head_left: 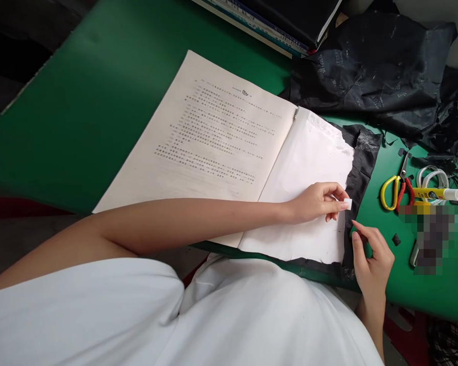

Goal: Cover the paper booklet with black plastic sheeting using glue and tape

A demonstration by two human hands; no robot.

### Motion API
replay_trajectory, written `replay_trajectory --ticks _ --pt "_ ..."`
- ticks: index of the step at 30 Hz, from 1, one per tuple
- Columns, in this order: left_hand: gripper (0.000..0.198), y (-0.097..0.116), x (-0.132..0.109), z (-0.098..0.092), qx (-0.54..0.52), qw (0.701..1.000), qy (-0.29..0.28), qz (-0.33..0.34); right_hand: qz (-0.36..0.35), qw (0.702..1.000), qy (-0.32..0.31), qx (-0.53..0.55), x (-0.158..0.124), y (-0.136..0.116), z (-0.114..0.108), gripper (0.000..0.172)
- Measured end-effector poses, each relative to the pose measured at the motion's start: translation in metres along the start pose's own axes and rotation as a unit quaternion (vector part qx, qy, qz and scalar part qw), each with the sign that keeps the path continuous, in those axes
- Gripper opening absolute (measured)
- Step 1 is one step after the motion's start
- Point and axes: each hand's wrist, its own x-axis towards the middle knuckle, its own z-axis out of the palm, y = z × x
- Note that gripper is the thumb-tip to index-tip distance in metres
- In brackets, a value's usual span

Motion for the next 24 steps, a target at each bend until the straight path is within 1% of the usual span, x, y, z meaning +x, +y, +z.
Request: replay_trajectory --ticks 2,4,7,9,10,12,16,24 --pt "0.035 0.0 0.001 0.0 -0.011 1.0 -0.002 -0.002 -0.036 0.999 -0.002 -0.02 0.005 0.002 -0.005 0.027" --pt "0.035 0.0 0.001 -0.001 -0.015 1.0 -0.005 -0.001 -0.077 0.996 -0.027 -0.045 0.008 0.006 -0.01 0.033" --pt "0.034 0.0 0.002 -0.001 -0.016 1.0 -0.009 0.003 -0.128 0.982 -0.107 -0.087 0.008 0.01 -0.016 0.042" --pt "0.031 0.0 0.002 -0.001 -0.015 1.0 -0.01 0.007 -0.14 0.97 -0.165 -0.109 0.004 0.012 -0.018 0.048" --pt "0.029 0.0 0.002 -0.001 -0.014 1.0 -0.01 0.007 -0.142 0.964 -0.187 -0.121 0.002 0.012 -0.018 0.051" --pt "0.023 0.0 0.002 -0.002 -0.011 1.0 -0.009 0.004 -0.148 0.955 -0.207 -0.15 -0.003 0.012 -0.017 0.053" --pt "0.018 0.0 0.001 -0.002 -0.006 1.0 -0.012 0.002 -0.17 0.946 -0.181 -0.207 -0.011 0.007 -0.011 0.05" --pt "0.029 0.0 0.002 -0.002 -0.007 1.0 -0.02 0.009 -0.152 0.929 -0.133 -0.309 -0.016 -0.019 0.004 0.042"
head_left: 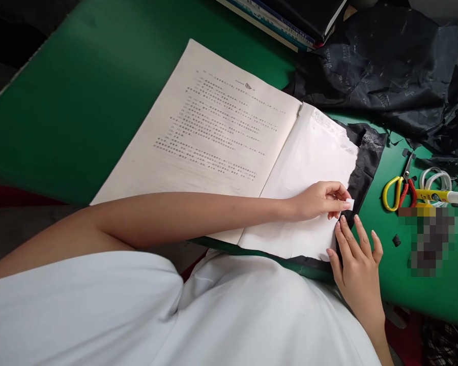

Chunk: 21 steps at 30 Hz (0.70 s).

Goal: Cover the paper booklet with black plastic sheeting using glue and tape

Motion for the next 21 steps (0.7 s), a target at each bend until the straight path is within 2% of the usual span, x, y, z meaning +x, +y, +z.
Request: replay_trajectory --ticks 5,13,21 --pt "0.028 0.0 0.002 0.001 -0.009 1.0 0.001 -0.001 -0.019 1.0 0.011 0.0 -0.001 0.001 0.003 0.04" --pt "0.029 -0.002 0.003 0.001 -0.006 1.0 0.001 0.001 0.006 0.998 0.032 0.055 -0.012 0.006 0.02 0.055" --pt "0.03 0.001 0.001 0.0 -0.007 1.0 -0.004 -0.006 -0.008 0.997 0.043 0.069 -0.011 0.011 0.023 0.064"
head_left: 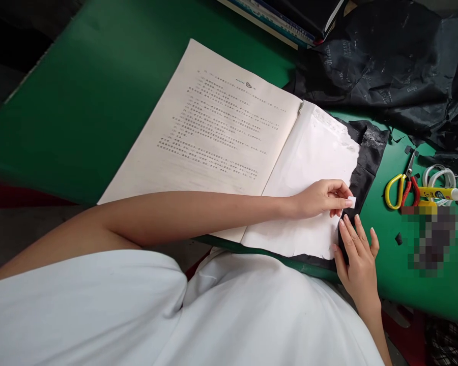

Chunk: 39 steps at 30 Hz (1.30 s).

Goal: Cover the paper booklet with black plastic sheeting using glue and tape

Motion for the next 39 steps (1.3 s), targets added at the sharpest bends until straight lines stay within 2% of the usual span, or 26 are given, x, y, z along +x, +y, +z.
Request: replay_trajectory --ticks 6,12,22,26,39 --pt "0.022 0.0012 0.0002 0.0002 -0.001 1.0 0.0 -0.004 -0.002 0.999 0.006 -0.032 0.0024 -0.0039 0.0018 0.063" --pt "0.027 0.0003 0.0006 0.0005 -0.001 1.0 0.001 -0.006 -0.017 0.997 0.013 -0.079 0.0041 -0.0085 0.0014 0.063" --pt "0.017 -0.0001 -0.0011 0.0016 0.03 0.999 -0.002 0.011 -0.001 0.999 0.054 -0.001 -0.0004 -0.0032 0.0061 0.066" --pt "0.02 -0.0013 -0.0029 0.0019 0.058 0.998 -0.006 0.009 0.003 0.997 0.078 0.019 -0.0024 -0.0025 0.0057 0.069" --pt "0.016 0.0002 -0.0031 0.0025 0.087 0.996 -0.017 0.0 -0.027 0.996 0.079 0.032 -0.0006 -0.0051 0.0061 0.071"
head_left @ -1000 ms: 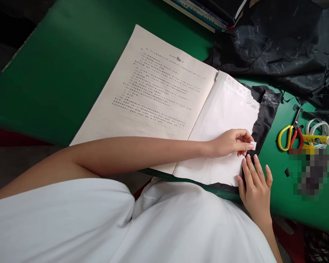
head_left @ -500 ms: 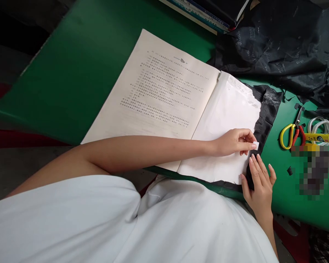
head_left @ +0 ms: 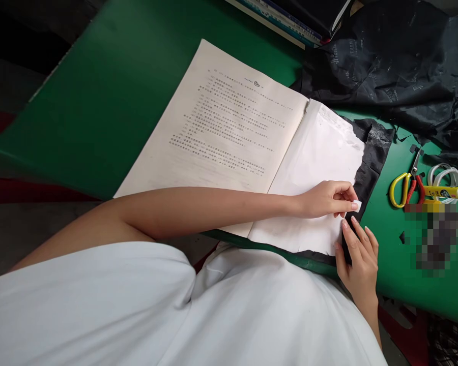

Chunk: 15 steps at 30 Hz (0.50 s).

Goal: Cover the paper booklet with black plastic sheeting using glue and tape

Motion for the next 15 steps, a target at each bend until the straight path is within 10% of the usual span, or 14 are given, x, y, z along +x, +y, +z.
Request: replay_trajectory --ticks 15 --pt "0.019 -0.0024 -0.0009 -0.0014 0.018 1.0 -0.011 0.004 0.024 0.997 0.046 0.054 0.0018 -0.0033 -0.0069 0.058"
